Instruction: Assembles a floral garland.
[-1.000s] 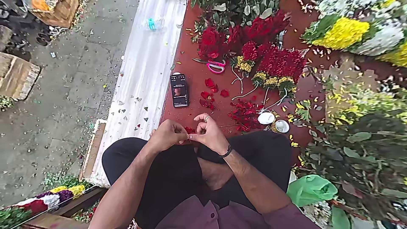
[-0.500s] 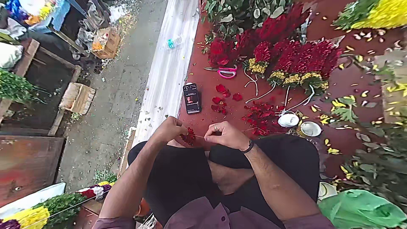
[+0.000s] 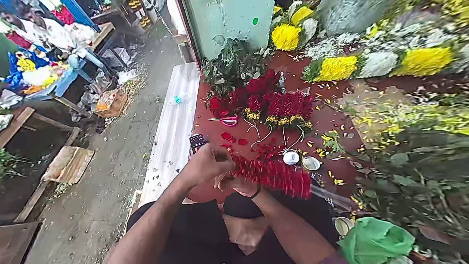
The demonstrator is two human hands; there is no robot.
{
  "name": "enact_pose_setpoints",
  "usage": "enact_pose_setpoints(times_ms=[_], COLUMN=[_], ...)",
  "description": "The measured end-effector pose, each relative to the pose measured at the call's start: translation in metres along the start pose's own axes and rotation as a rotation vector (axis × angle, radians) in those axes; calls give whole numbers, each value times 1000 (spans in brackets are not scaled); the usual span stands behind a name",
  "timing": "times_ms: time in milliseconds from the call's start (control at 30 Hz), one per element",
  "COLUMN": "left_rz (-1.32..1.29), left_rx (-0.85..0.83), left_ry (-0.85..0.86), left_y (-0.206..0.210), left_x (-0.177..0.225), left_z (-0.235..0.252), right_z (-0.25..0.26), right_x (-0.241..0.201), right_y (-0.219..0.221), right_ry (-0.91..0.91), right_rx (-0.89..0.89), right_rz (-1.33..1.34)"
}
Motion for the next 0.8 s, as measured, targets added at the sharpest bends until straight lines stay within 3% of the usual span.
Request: enact_pose_setpoints(times_ms=[133,233,333,467,567,667,800], left_rz=[126,90,91,20,-38,-72,-115], left_rx=[229,130,-30,-111,-65,10,67], left_ry=[-109,-203,-317,-313,-291,-255,-212], left_y=[-12,-21,-22,-4,12,24,29], left_x=[-32,-71,-109,-131,-142,-157,-168], left_z=[4,-4,-21,-58,-79,-86,-85], right_z=[-3,-14,-26,-40,-49,-42,-13], right_x=[-43,-63,-69,-63,-45,-30,-8], right_y=[-6,-33,-58,-81,-116,-141,-170], right_ry=[-48,14,223,589,790,832,864], right_rx=[-107,2,92,120,318,520,567], right_rz=[-163,-309,-441,-528,-687,-804,-1060])
Point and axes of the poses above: each hand's wrist, its own z-axis towards the middle knuckle, its own y-axis out of the palm, x = y × z, the point moved 2 cm from there along z, towards the middle knuckle, and after that the axes turned 14 degrees about -x, right-handed, at the moved point
